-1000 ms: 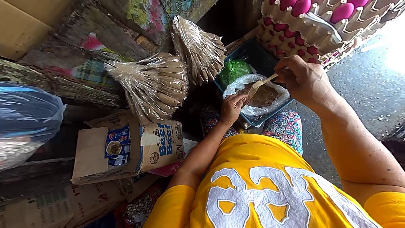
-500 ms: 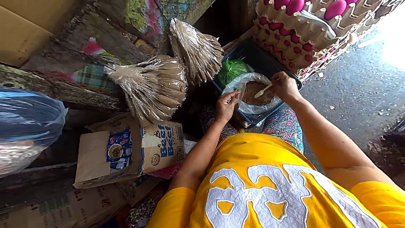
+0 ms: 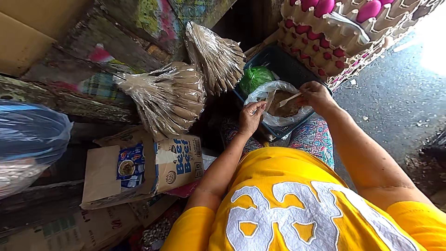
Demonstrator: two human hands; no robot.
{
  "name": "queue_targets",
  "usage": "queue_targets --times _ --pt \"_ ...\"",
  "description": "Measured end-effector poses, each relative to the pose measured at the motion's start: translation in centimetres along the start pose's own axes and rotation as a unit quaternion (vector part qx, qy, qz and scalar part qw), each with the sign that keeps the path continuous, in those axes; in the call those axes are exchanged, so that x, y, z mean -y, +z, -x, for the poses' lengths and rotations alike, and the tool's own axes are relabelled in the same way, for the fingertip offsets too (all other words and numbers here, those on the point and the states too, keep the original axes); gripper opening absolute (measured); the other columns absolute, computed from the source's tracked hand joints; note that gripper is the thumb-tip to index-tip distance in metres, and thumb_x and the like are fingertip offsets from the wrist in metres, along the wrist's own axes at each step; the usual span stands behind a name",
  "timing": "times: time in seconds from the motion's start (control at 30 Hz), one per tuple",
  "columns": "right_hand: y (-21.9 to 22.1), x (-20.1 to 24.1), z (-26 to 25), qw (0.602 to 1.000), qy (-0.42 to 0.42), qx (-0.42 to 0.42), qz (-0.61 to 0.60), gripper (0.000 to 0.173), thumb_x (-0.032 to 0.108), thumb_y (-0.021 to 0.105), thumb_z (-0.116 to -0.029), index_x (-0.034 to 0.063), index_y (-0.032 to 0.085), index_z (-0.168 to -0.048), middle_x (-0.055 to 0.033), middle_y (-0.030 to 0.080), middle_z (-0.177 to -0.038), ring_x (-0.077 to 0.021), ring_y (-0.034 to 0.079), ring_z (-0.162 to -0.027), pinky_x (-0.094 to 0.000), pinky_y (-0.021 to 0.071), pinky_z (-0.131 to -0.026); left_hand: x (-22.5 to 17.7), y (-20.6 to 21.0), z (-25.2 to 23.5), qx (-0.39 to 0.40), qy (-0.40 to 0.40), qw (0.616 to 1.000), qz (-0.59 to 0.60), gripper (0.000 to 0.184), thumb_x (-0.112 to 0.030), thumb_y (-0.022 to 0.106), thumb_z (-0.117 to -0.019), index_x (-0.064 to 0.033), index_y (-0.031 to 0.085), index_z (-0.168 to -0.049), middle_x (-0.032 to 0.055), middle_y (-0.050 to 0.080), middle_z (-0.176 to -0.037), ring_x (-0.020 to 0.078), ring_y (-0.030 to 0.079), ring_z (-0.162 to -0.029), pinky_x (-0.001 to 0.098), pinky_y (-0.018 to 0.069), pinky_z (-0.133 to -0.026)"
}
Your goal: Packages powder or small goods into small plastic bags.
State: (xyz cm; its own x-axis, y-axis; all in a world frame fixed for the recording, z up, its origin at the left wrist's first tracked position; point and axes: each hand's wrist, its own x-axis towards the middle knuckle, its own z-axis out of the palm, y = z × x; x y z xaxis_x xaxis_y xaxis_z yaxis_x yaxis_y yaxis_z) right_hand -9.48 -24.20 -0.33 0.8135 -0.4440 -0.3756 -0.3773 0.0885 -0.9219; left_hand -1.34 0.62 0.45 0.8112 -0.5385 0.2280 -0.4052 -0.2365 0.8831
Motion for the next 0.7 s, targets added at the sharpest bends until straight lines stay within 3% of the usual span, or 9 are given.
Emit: queue_targets --times 0.3,0.7 --pt "-3.8 7.3 3.3 0.986 -0.148 -0.019 -0.073 0.010 0.014 0.052 -0.1062 0.0102 0.051 -0.116 0.0025 0.065 -0.088 -0.0100 0.070 -0.070 -0.0313 0.0640 -0.069 -0.3 0.7 -0.2 0.012 0.034 0.999 -0.030 0.017 -0.011 0.067 -0.0979 -0.0045 0.079 -0.109 0.0120 0.075 -0.106 0.0235 0.067 -0.108 0.0395 0.0490 -0.101" --pt "-2.6 9.7 4.0 0.980 -0.197 0.007 0.013 0.011 0.012 0.053 -0.1057 0.0081 0.052 -0.116 0.0022 0.063 -0.085 -0.0074 0.070 -0.066 -0.0280 0.0643 -0.066 -0.5 0.9 0.0 0.029 0.043 0.998 -0.039 0.017 -0.009 0.066 -0.0977 -0.0047 0.079 -0.108 0.0117 0.075 -0.106 0.0241 0.066 -0.108 0.0401 0.0484 -0.102"
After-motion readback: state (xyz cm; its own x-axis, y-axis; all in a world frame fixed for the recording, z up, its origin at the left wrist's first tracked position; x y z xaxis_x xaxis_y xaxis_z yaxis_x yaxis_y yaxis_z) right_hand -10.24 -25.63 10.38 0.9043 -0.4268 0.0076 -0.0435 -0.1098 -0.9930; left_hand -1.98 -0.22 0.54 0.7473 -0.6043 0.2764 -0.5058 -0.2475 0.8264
